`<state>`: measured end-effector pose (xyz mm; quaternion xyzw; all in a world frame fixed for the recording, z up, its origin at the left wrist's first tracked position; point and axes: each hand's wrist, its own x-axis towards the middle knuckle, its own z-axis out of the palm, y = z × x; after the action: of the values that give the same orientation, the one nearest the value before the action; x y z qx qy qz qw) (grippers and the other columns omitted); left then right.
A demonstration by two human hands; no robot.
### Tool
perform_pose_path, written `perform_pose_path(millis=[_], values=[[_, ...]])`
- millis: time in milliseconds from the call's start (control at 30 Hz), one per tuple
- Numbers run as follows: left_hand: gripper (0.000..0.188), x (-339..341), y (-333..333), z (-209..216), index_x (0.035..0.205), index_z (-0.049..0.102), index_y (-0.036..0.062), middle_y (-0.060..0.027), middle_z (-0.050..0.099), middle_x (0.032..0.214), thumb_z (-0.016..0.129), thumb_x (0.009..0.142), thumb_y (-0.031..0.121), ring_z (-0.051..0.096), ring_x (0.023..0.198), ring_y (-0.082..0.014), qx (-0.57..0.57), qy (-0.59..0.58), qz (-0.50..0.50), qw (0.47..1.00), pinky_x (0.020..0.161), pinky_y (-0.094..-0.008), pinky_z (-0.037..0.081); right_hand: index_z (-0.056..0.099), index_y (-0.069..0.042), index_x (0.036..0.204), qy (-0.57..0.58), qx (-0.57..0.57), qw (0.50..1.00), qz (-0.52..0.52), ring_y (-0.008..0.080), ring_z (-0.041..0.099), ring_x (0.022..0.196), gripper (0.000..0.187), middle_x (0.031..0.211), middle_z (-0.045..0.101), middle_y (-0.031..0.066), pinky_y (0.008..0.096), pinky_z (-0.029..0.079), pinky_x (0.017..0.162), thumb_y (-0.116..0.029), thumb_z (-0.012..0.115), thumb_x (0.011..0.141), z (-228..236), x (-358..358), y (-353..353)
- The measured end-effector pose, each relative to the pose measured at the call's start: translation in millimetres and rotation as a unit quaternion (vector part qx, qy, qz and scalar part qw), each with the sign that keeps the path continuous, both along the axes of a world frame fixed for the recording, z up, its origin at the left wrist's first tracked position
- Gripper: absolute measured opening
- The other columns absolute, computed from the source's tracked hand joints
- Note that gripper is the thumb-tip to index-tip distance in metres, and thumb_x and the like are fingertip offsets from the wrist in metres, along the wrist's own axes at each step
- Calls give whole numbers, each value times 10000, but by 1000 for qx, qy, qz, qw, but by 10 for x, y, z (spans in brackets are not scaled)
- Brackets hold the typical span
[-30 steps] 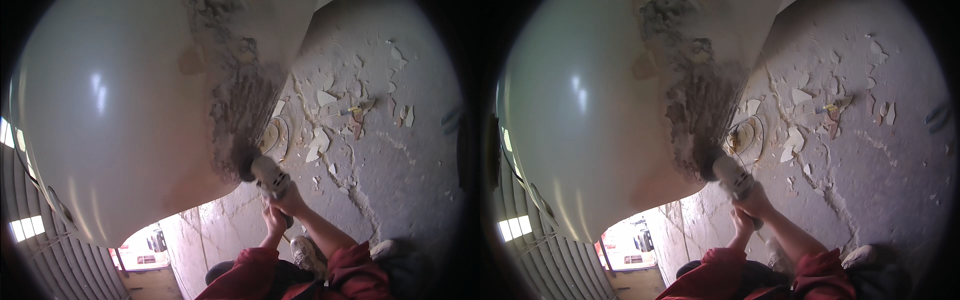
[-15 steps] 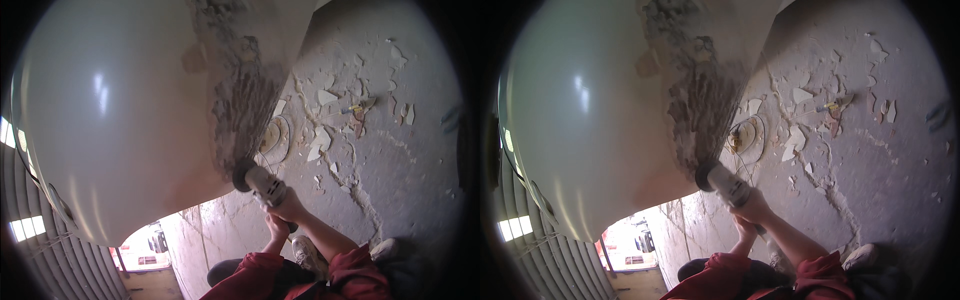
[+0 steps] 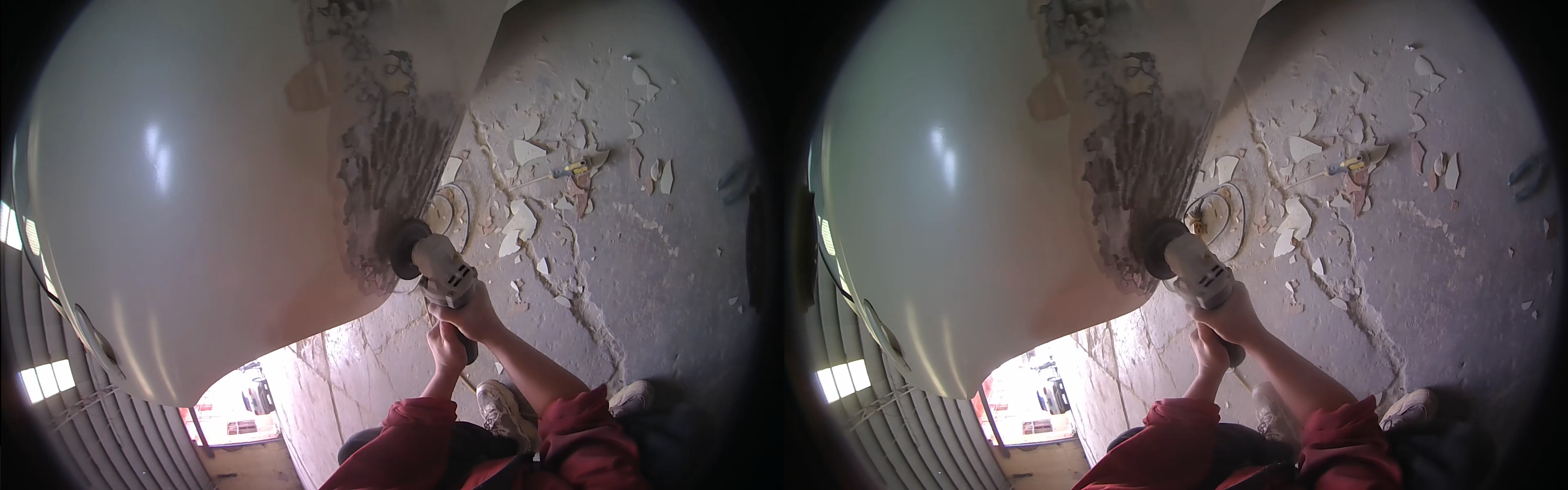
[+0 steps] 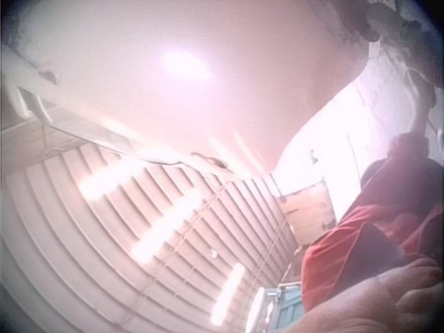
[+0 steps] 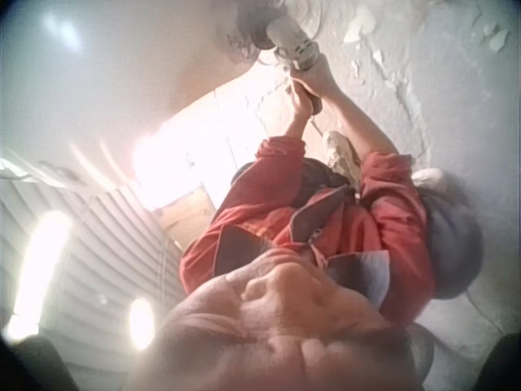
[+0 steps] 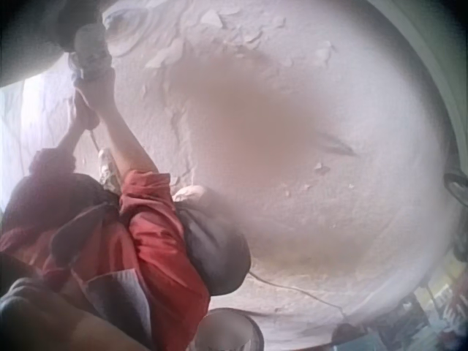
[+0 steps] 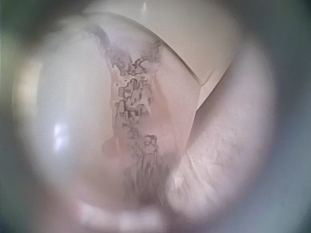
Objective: The person uses an angle grinder to remove paint and rust from the side panel and wheel arch of a white car. They move along the vehicle, grinding different sections and generating sparks, then walk through the garage and place the tool on a workbench.
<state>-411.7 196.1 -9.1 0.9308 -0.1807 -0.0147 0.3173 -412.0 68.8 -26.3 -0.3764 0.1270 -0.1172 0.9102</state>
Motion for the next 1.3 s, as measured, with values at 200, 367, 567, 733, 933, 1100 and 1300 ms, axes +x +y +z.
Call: perform_pose_path(millis=[200,367,567,733,933,1100,1300], values=[[421,-80,11,15,931,639,-4,-208,682,777,379,1038,309,703,758,-370,-4,-102,-43,994,667,-437,517,676,2,1036,-34,-1,999,22,119,655,867,364,956,710,51,303,537,778,-107,811,716,-68,-56,131],[507,61,-36,31,869,642,-29,-243,636,722,421,1016,403,655,700,-429,70,-3,8,998,611,-463,474,671,5,1014,-43,46,998,-6,108,626,789,359,913,704,66,299,522,683,-164,824,737,-167,52,87],[487,83,-34,40,921,662,-29,-263,645,742,462,980,412,673,750,-454,88,0,51,995,648,-477,497,685,11,1068,-66,112,992,-6,126,635,822,356,899,702,57,325,531,747,-103,787,747,-149,36,27],[478,62,-80,54,916,656,-31,-261,643,734,491,962,416,671,746,-461,64,-29,23,997,643,-484,494,707,1,1066,-69,136,988,-19,117,641,785,336,908,715,53,302,531,713,-97,783,754,-155,53,-5],[476,94,-37,47,885,645,-34,-260,635,722,487,968,407,671,729,-452,59,11,36,998,621,-466,489,709,5,1034,-89,62,993,-47,101,633,727,291,864,714,39,295,523,658,-88,775,765,-167,80,41],[489,34,58,-55,891,639,-25,-257,634,741,455,992,417,663,732,-455,62,-25,12,998,612,-466,485,703,4,973,-81,85,992,-48,123,643,716,285,835,712,56,305,528,661,-133,799,742,-161,26,58],[504,3,44,-16,932,647,-6,-228,667,784,340,1042,377,669,749,-427,72,-58,-34,995,631,-457,489,704,1,948,-32,-3,999,-2,136,663,735,320,809,711,65,327,544,676,-194,822,722,-62,6,31]])
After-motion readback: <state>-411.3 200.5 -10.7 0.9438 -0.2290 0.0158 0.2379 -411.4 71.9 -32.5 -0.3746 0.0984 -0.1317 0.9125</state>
